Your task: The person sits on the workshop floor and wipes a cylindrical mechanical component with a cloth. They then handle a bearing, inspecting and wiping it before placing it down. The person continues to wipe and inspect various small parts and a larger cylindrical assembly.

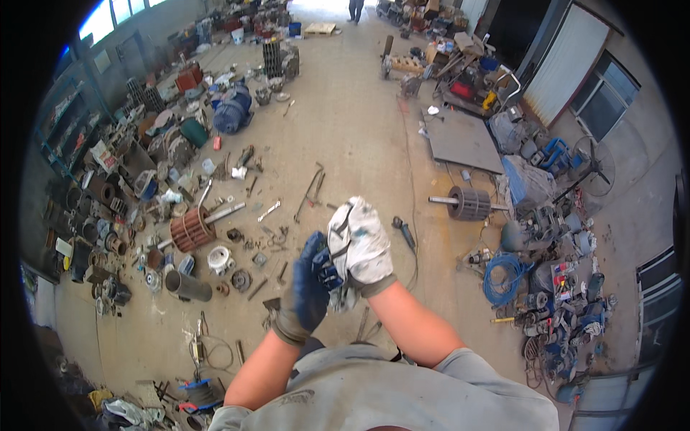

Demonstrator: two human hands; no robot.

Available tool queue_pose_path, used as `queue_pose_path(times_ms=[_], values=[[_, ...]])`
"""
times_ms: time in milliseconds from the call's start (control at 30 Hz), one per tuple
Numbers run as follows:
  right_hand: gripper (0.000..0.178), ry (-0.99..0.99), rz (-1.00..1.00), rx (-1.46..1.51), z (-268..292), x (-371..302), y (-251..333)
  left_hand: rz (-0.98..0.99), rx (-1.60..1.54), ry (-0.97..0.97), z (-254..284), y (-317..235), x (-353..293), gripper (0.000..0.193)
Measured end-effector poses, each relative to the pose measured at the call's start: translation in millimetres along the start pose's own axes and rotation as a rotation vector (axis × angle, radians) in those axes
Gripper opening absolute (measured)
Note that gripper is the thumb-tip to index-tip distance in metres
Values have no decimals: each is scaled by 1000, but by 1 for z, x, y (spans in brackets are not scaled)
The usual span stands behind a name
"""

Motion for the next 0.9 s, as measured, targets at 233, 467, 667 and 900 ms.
queue_pose_path(times_ms=[233,467,667,900], values=[[13,8,-353,1143,-27,-13,4,91,-253,60,-5,-29,-5,88],[23,-82,47,-85,-36,-12,1,-285,1201,365,-33,-16,-7,57],[9,-158,184,-1110,-5,-19,8,-264,1326,536,-38,-23,7,52],[21,-170,488,-1179,-22,-11,48,-125,997,27,-11,-58,-26,57]])
Point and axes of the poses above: each hand's wrist, its own x-axis towards the middle knuckle, its own z-axis out of the back of the hand, y = z × x, the point moved 4 cm from there along x, towards the middle knuckle, and after that the axes turned 12 degrees about -z, right-handed, at the moved point
